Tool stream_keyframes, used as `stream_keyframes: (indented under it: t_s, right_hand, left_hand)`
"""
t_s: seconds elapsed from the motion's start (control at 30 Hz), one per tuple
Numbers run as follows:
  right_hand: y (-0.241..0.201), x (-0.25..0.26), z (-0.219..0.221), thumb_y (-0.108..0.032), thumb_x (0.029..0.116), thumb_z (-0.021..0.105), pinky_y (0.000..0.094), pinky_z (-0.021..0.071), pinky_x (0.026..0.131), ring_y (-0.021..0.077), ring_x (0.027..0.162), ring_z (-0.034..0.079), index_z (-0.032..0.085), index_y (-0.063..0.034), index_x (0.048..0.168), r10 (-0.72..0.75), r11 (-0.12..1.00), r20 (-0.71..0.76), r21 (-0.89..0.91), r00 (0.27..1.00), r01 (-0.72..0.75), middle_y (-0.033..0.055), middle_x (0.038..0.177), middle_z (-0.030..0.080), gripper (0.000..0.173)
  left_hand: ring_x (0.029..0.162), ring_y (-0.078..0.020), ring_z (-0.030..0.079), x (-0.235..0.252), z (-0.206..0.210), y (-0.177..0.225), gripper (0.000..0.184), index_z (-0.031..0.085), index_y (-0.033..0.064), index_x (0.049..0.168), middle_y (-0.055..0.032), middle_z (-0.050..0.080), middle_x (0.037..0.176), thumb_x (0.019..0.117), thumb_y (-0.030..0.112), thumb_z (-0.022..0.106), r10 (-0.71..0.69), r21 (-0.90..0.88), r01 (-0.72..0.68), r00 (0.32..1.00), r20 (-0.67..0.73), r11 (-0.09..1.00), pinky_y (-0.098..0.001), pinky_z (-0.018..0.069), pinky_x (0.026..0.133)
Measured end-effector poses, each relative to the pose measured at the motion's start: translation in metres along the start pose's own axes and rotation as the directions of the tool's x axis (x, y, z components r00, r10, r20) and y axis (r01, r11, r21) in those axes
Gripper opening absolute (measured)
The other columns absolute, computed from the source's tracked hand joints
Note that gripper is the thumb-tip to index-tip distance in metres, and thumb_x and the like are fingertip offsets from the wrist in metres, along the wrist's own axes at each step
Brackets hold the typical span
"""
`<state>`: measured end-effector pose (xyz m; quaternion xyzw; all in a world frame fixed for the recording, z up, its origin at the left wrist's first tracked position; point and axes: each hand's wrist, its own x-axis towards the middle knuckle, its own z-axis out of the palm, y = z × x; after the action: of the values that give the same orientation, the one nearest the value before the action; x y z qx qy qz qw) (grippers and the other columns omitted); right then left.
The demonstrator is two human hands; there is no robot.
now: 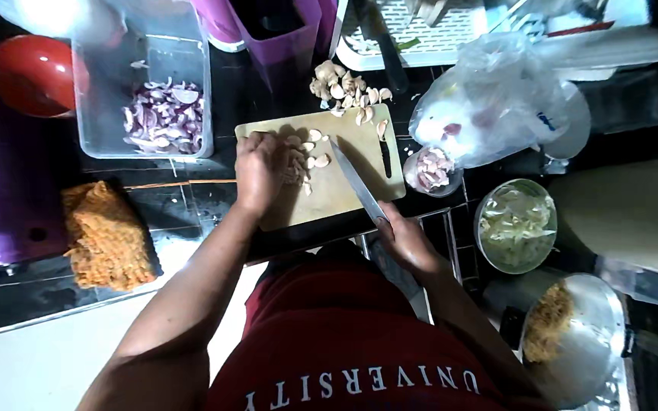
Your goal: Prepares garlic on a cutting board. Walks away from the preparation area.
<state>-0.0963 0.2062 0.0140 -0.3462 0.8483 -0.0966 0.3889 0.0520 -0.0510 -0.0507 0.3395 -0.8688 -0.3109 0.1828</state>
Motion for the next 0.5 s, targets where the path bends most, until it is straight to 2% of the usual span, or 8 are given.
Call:
stream_keyframes:
  t_s: [0.07, 0.13, 0.27, 0.43, 0.5]
  right_hand:
    - [-0.004, -0.008, 0.008, -0.023, 0.1096, 0.043, 0.0547, 0.0567, 0.080, 0.0372, 0.085, 0.072, 0.034, -0.0210, 0.162, -0.075, 0.992, -0.068, -0.104, 0.995, 0.068, 0.0190, 0.093, 0.074, 0.053]
    - [-0.009, -0.013, 0.017, -0.019, 0.1080, 0.044, 0.0555, 0.0576, 0.074, 0.0387, 0.081, 0.072, 0.029, -0.0249, 0.164, -0.132, 0.975, -0.121, -0.196, 0.984, 0.107, 0.0188, 0.092, 0.074, 0.059]
    - [-0.025, -0.013, 0.018, -0.014, 0.1065, 0.044, 0.0541, 0.0575, 0.074, 0.0391, 0.083, 0.072, 0.023, -0.0268, 0.166, -0.072, 0.949, -0.106, -0.313, 0.992, 0.035, 0.0192, 0.098, 0.073, 0.065]
    - [-0.029, -0.010, 0.010, -0.013, 0.1068, 0.043, 0.0539, 0.0564, 0.074, 0.0384, 0.080, 0.071, 0.019, -0.0277, 0.167, -0.038, 0.947, -0.116, -0.321, 0.993, -0.001, 0.0194, 0.093, 0.072, 0.066]
    - [-0.029, -0.009, 0.006, -0.014, 0.1079, 0.042, 0.0548, 0.0566, 0.078, 0.0391, 0.084, 0.071, 0.019, -0.0271, 0.167, -0.019, 0.958, -0.109, -0.286, 0.994, -0.013, 0.0199, 0.096, 0.073, 0.064]
  left_hand:
    - [0.111, -0.0422, 0.060, -0.007, 0.000, -0.005, 0.019, 0.075, 0.0059, 0.109, -0.0189, 0.069, 0.114, 0.0972, 0.018, 0.066, 0.073, 0.030, -0.072, 0.997, -0.032, 0.997, -0.0560, 0.0473, 0.097]
    - [0.110, -0.0415, 0.061, -0.013, 0.011, -0.003, 0.020, 0.076, 0.0068, 0.104, -0.0167, 0.071, 0.111, 0.0962, 0.023, 0.067, 0.161, 0.060, -0.160, 0.987, -0.013, 0.985, -0.0580, 0.0470, 0.096]
    - [0.116, -0.0394, 0.061, -0.014, 0.041, 0.006, 0.021, 0.077, 0.0103, 0.104, -0.0118, 0.072, 0.114, 0.0980, 0.027, 0.066, 0.280, 0.118, -0.279, 0.960, 0.008, 0.953, -0.0577, 0.0454, 0.097]
    - [0.112, -0.0378, 0.062, -0.006, 0.052, 0.006, 0.019, 0.076, 0.0130, 0.108, -0.0106, 0.073, 0.112, 0.0978, 0.025, 0.066, 0.282, 0.120, -0.285, 0.958, 0.045, 0.951, -0.0563, 0.0446, 0.095]
    - [0.111, -0.0384, 0.061, -0.001, 0.050, 0.007, 0.018, 0.077, 0.0132, 0.108, -0.0116, 0.072, 0.113, 0.0977, 0.025, 0.068, 0.250, 0.121, -0.260, 0.964, 0.096, 0.958, -0.0566, 0.0443, 0.095]
